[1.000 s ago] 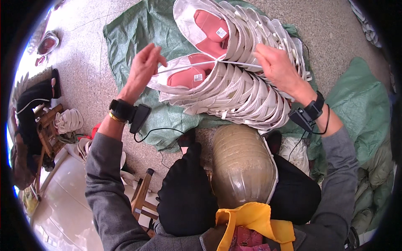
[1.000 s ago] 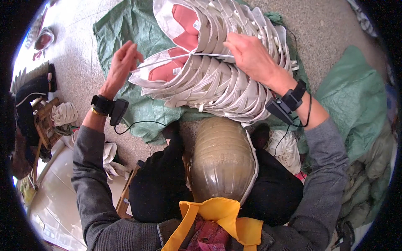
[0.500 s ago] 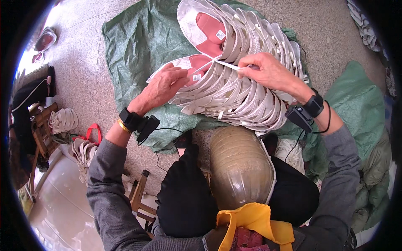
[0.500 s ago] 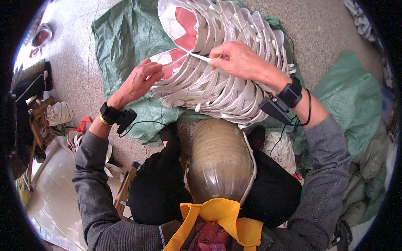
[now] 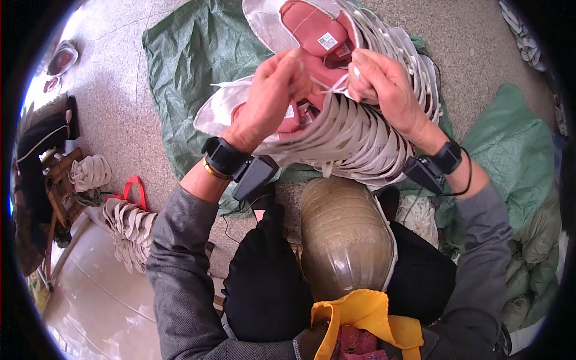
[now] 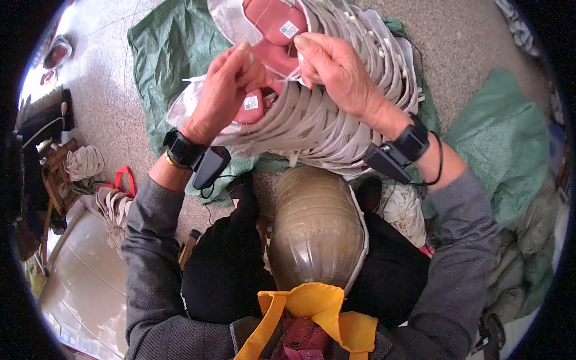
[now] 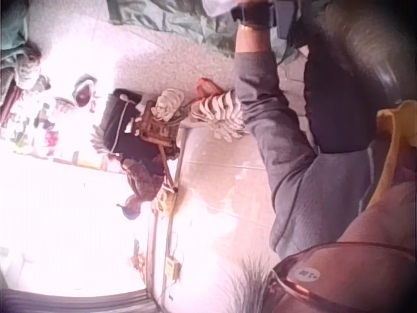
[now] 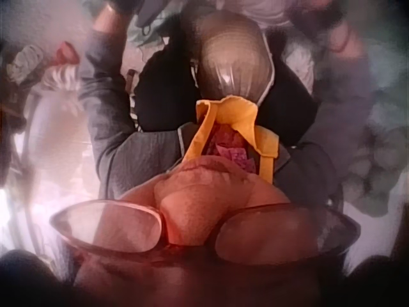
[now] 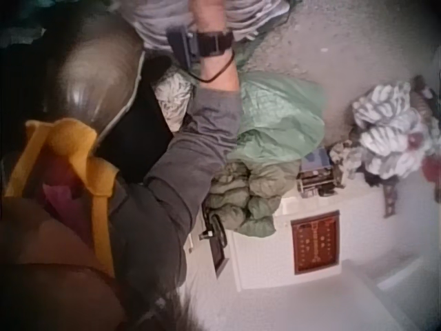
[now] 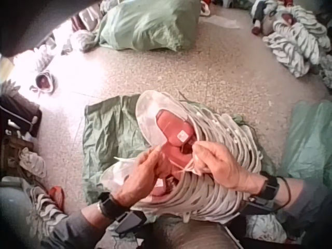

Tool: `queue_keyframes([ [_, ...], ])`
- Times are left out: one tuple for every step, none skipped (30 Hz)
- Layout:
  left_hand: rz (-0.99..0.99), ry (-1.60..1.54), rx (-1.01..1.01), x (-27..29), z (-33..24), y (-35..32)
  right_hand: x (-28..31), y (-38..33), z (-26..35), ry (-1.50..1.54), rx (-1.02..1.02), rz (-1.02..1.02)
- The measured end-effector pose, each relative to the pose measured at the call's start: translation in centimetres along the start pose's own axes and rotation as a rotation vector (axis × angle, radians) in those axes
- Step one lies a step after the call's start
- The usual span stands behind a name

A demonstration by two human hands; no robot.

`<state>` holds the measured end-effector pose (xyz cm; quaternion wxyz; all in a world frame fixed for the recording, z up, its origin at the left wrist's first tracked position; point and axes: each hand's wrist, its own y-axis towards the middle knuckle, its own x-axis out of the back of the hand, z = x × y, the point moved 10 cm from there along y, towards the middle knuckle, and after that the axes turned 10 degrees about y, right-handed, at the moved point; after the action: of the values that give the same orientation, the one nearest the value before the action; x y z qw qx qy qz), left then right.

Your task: Sort and organize white shoe components, grouping them into stacks and placing them into bags.

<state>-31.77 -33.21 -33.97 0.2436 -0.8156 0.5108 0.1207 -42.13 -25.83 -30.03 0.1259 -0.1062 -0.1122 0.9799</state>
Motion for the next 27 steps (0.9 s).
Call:
queue_keyframes([
  [0.027, -0.048, 0.015, -0.7, 0.1, 0.2, 0.2, -0.4, 0.5, -0.08, -0.002, -0.004],
  [-0.038, 0.147, 0.029, -1.4, -0.5, 0.5, 0.1, -0.9, 2.2, -0.308, 0.111, 0.023],
  [-0.025, 0.209, 0.03, -2.1, -0.9, 0.5, -0.2, -1.3, 2.9, -0.368, 0.143, 0.052],
  [-0.012, 0.27, 0.031, -2.8, -1.2, 0.4, -0.4, -1.7, 3.4, -0.428, 0.174, 0.082],
  [0.005, 0.333, 0.032, -3.4, -1.6, 0.4, -0.7, -2.2, 3.7, -0.489, 0.206, 0.108],
  [0.025, 0.372, 0.034, -4.1, -2.2, 0.2, -0.8, -2.8, 4.0, -0.457, 0.311, 0.077],
  [0.026, 0.384, 0.041, -4.1, -2.2, 0.1, -0.4, -3.0, 3.8, -0.451, 0.296, 0.064],
  [0.022, 0.395, 0.049, -3.8, -2.3, -0.3, 0.1, -3.4, 3.4, -0.442, 0.281, 0.056],
  [0.017, 0.406, 0.057, -3.5, -2.2, -0.5, 0.6, -3.7, 3.0, -0.434, 0.265, 0.048],
  [-0.037, 0.364, 0.083, -2.7, -1.6, -0.8, 1.5, -3.8, 2.1, -0.375, 0.203, 0.031],
  [-0.045, 0.362, 0.087, -1.9, -0.9, -1.1, 2.5, -4.0, 0.9, -0.307, 0.146, -0.008],
  [-0.049, 0.366, 0.079, -0.7, -0.3, -0.8, 3.5, -3.9, -0.4, -0.248, 0.1, -0.05],
  [-0.052, 0.369, 0.069, 0.2, 0.3, -0.7, 4.3, -3.7, -1.9, -0.189, 0.054, -0.091],
  [-0.068, 0.37, 0.09, 0.3, 0.6, -0.9, 4.4, -3.3, -3.0, -0.096, 0.015, -0.117],
  [-0.093, 0.404, 0.109, 0.5, 0.7, -1.0, 4.8, -3.3, -3.4, -0.044, -0.003, -0.138],
  [-0.117, 0.437, 0.127, 0.6, 0.8, -1.2, 5.0, -3.2, -3.8, 0.007, -0.021, -0.159],
  [-0.147, 0.469, 0.15, 0.9, 1.0, -1.5, 4.7, -2.9, -4.0, 0.061, -0.044, -0.176],
  [-0.125, 0.606, 0.122, 0.7, 0.8, -1.4, 4.2, -2.5, -3.8, 0.104, -0.053, -0.159],
  [-0.111, 0.713, 0.103, 0.8, 0.5, -1.6, 3.7, -2.1, -3.3, 0.145, -0.062, -0.142],
  [-0.096, 0.813, 0.079, 0.7, 0.3, -1.7, 3.4, -1.7, -2.6, 0.178, -0.072, -0.127],
  [-0.08, 0.91, 0.064, 0.6, 0.5, -1.9, 2.7, -1.5, -2.1, 0.217, -0.091, -0.115],
  [-0.057, 0.968, 0.007, 0.0, 0.5, -1.9, 2.0, -0.7, -1.1, 0.2, -0.053, -0.1],
  [-0.041, 1.034, -0.057, -0.6, 0.1, -1.7, 0.6, 0.0, -0.3, 0.171, -0.038, -0.043],
  [-0.022, 1.103, -0.121, -1.2, -0.4, -1.6, -0.8, 0.6, 0.6, 0.143, -0.021, 0.012],
  [-0.003, 1.171, -0.186, -1.9, -0.9, -1.5, -2.1, 1.1, 1.2, 0.115, -0.004, 0.067],
  [-0.024, 1.169, -0.251, -2.5, -1.7, -1.8, -3.5, 1.6, 1.6, 0.036, 0.008, 0.121],
  [-0.082, 1.131, -0.312, -2.3, -1.9, -1.9, -4.8, 2.0, 1.8, -0.043, 0.019, 0.176],
])
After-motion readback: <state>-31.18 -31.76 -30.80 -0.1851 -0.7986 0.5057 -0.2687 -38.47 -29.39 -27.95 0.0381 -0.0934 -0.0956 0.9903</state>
